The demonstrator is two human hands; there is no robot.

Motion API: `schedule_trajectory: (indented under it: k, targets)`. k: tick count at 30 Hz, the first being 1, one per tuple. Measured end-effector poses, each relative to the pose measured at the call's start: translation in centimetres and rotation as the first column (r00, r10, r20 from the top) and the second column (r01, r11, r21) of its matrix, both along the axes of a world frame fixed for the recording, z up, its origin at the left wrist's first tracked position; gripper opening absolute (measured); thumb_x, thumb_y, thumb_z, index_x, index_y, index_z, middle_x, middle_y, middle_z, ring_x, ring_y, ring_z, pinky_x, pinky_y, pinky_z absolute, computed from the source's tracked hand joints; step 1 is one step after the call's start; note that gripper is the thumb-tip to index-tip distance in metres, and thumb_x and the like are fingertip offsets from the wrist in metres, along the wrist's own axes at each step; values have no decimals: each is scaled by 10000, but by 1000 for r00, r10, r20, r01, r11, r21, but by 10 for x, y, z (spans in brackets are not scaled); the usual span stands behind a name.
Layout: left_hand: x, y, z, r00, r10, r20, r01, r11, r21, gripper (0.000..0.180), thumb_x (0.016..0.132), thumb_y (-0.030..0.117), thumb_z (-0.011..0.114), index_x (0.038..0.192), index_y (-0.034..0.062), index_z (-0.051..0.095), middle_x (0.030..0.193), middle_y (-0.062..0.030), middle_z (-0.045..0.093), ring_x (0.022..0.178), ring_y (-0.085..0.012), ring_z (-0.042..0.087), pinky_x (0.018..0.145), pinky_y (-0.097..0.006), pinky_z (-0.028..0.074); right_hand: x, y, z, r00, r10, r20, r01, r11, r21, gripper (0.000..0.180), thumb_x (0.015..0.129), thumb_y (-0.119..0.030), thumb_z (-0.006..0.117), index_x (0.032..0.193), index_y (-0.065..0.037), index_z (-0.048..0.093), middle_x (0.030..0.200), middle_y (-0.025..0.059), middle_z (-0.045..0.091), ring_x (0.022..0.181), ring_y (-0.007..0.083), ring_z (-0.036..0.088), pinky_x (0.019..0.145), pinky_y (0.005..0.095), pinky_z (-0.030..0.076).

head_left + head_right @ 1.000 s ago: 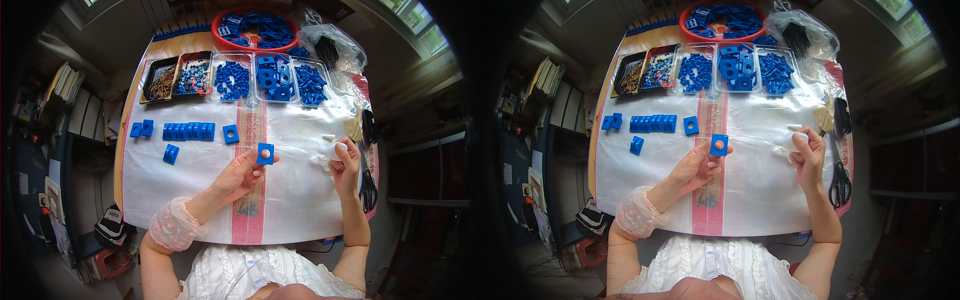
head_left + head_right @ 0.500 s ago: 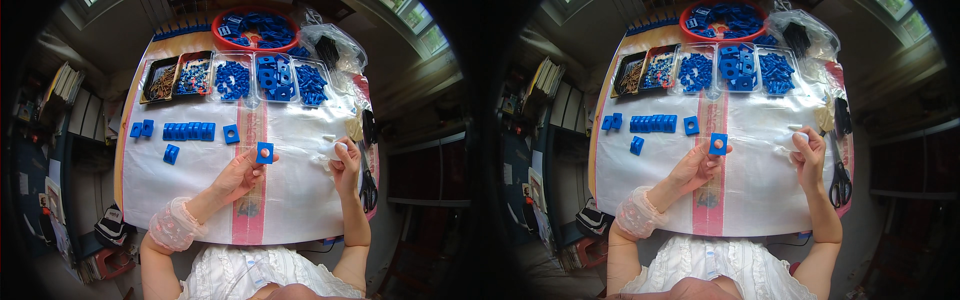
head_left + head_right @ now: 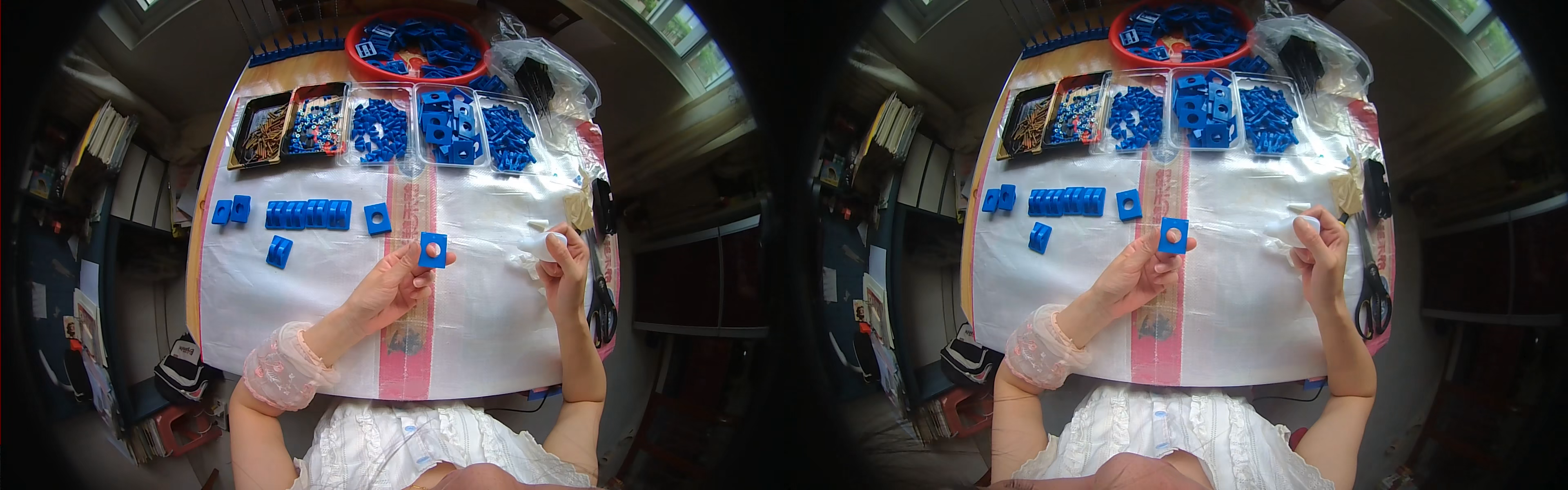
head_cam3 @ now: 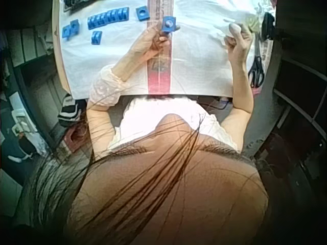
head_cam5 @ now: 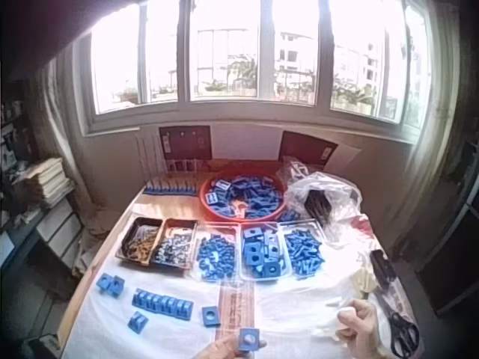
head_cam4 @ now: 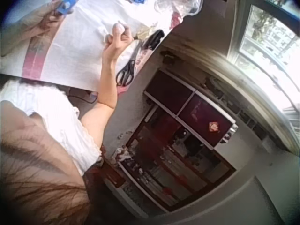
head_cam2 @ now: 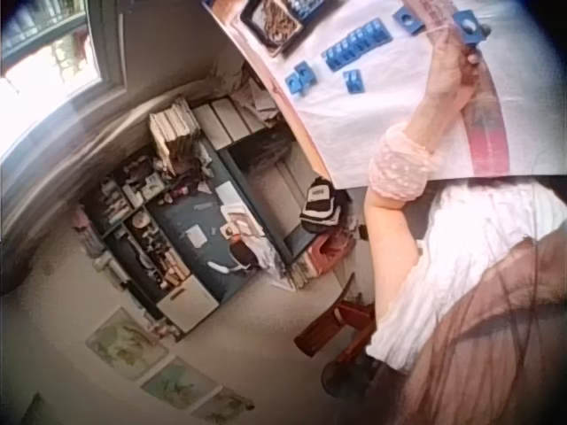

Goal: The person is assembling small blue plastic housings by applying glue from a tube and inserting small orange components.

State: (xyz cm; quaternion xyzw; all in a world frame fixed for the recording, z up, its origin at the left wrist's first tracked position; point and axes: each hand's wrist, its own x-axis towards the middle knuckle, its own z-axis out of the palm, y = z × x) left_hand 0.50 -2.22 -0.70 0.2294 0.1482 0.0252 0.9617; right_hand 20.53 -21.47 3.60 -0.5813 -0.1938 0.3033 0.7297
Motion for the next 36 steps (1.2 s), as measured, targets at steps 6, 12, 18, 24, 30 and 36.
schedule_trajectory:
  k: [6,12,18,24,30,36]
  targets:
    - [0,0,1,1000,0,-15,0,1000,8,310,971,406,566,1065,117,629,1195,-101,587,663,-11,467,604,-158,419,-1,1,1,1000,-12,16,12,1000,-7,190,926,-204,633,826,-88,522,586,-76,388,468,-17,249,417,182,143]
    - [0,0,2,1000,-6,-2,6,1000,19,315,982,407,548,1081,118,623,1202,-103,586,661,-13,465,591,-170,405,0,1,1,1000,-12,25,12,1000,-20,192,929,-210,628,825,-88,524,581,-76,388,466,-16,248,416,183,143]
    - [0,0,-1,1000,1,-3,-1,1000,6,298,980,394,559,1072,121,633,1198,-96,589,656,-9,464,588,-161,405,0,0,0,1000,-14,24,14,1000,-18,188,927,-207,629,825,-89,524,581,-75,390,466,-15,253,415,180,148]
    - [0,0,0,1000,2,-13,-2,1000,-2,279,977,381,570,1059,124,641,1184,-89,593,650,-4,463,580,-155,404,0,0,0,1000,-16,9,16,1000,-15,182,926,-201,636,833,-82,534,588,-79,407,468,-20,254,415,176,151]
    - [1,0,0,1000,3,-5,-3,1000,0,292,970,392,574,1063,122,630,1182,-88,595,649,-3,463,586,-156,406,-1,1,3,1000,-17,2,17,1000,-15,151,914,-160,631,821,-81,542,599,-89,415,471,-23,257,422,183,157]
    - [1,0,2,1000,-3,-13,3,1000,6,313,963,407,575,1069,116,620,1198,-98,593,661,-8,469,597,-156,407,0,0,0,999,-24,30,24,1000,-9,183,922,-187,637,817,-86,526,583,-87,397,463,-29,240,404,172,148]
